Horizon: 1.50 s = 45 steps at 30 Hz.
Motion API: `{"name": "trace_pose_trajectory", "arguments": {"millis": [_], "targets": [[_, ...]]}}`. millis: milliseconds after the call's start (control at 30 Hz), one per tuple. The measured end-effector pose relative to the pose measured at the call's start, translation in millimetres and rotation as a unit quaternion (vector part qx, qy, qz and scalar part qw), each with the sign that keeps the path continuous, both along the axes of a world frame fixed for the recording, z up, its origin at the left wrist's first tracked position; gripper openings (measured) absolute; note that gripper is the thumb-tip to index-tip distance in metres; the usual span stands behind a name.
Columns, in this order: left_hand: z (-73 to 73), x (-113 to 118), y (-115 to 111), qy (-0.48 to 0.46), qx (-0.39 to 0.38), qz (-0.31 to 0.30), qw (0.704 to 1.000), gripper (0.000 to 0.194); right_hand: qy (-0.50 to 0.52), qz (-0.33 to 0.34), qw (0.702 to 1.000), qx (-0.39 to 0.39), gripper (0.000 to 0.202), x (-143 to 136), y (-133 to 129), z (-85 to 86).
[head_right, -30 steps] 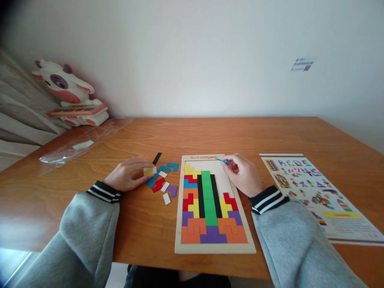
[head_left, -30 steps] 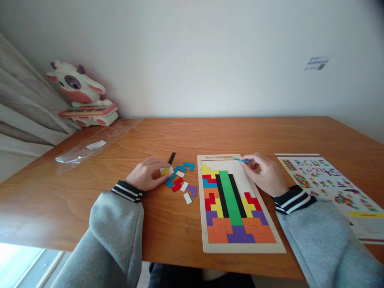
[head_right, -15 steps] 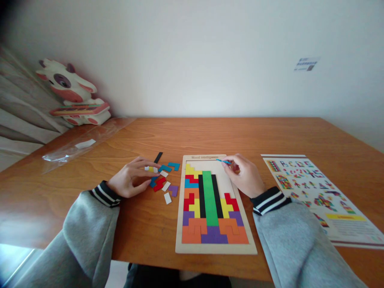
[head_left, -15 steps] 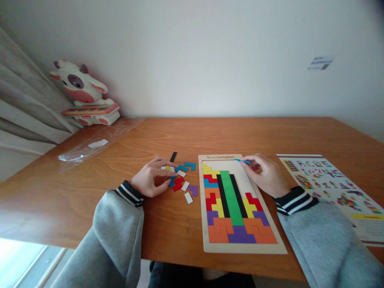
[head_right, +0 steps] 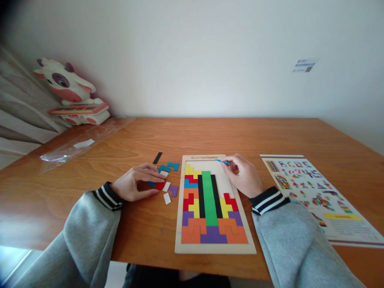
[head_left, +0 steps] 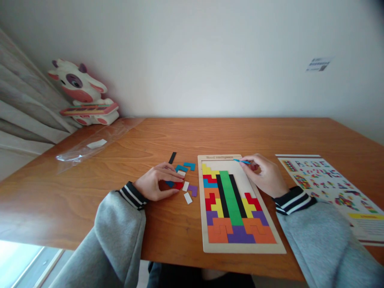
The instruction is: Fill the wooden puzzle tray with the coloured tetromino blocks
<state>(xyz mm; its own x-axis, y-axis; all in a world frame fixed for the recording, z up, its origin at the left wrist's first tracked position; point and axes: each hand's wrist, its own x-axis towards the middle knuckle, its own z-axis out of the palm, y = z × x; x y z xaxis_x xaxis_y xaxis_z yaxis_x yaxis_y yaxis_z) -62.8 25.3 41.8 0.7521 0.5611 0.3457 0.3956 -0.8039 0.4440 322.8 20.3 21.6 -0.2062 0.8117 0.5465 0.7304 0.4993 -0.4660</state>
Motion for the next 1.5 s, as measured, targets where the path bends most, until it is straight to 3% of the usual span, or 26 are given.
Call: {"name": "trace_pose_trajectory", "arguments": {"millis": [967, 1200, 1500], "targets": [[-9.5, 1.2, 8.2, -0.012, 0.057, 0.031, 0.998, 0.034, -0.003, 0.008, 1.000, -0.001, 0.011, 3.0, 2.0, -5.7], [-6.5, 3.9, 4.2, -0.019, 0.048, 0.046, 0.998, 0.018, -0.005, 0.007, 1.000, -0.003, 0.012, 2.6, 1.5, -4.2], [-5.8, 5.9, 4.2, -0.052, 0.120, 0.084, 0.988, 0.017, -0.008, 0.009, 1.000, 0.001, 0.011, 2.0, 1.5, -4.5]]}}
